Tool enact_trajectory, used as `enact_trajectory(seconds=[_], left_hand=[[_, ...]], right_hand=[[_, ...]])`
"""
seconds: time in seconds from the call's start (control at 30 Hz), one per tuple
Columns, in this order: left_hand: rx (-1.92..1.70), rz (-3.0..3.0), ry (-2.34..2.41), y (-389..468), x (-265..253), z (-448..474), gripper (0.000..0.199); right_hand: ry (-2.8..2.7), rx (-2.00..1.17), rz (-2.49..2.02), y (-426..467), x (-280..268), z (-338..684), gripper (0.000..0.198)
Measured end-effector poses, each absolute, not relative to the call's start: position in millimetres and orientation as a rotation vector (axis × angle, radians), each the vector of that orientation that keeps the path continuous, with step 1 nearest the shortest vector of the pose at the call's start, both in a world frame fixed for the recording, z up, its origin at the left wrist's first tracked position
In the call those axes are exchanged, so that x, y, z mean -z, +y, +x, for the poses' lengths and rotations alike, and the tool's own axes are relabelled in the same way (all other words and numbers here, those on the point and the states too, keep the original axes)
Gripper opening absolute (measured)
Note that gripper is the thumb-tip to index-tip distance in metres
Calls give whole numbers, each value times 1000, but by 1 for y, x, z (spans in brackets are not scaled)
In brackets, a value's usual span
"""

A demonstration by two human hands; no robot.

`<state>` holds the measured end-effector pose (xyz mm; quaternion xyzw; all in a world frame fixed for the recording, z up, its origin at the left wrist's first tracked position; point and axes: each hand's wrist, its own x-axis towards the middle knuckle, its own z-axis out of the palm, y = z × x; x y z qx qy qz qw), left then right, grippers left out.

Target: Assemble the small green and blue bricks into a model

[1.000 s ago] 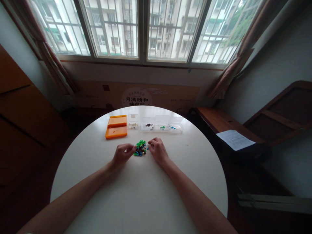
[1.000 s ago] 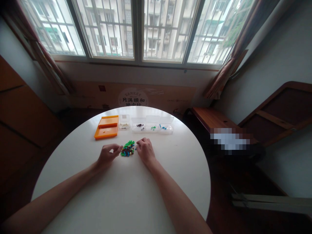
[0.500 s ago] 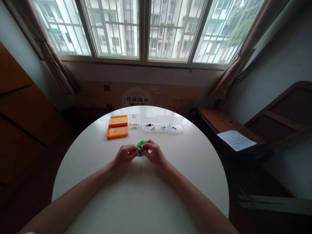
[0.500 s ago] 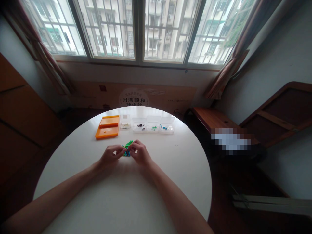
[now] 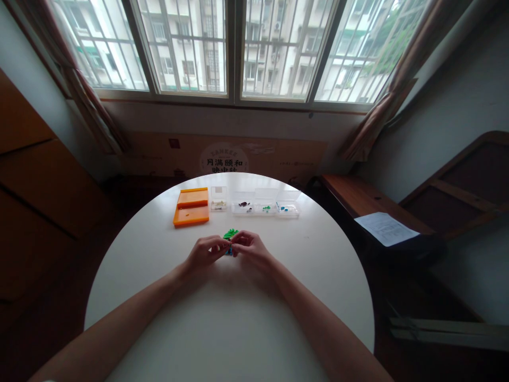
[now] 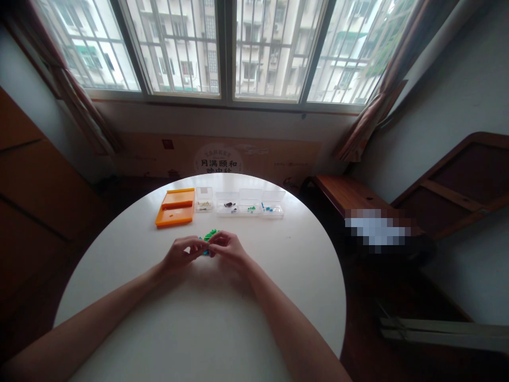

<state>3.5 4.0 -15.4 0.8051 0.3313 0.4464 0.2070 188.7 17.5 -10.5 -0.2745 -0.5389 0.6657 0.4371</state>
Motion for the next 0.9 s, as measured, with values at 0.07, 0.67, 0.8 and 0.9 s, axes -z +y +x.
enact_trajectory(seconds=[0.07,0.67,0.8,0.9], left_hand=[[-1246,2252,916,4,16,3,13],[-1248,2242,952,3,14,4,17],[-1251,2245,977,4,15,4,17],[-1254,2245,997,4,16,3,16]], right_hand=[[-1326,-1659,-690,17,9,189,29],[-1321,-1597,-784,18,7,186,29],[-1320,-1602,-783,18,8,185,28],[-1327,-1600,-781,18,8,185,28]])
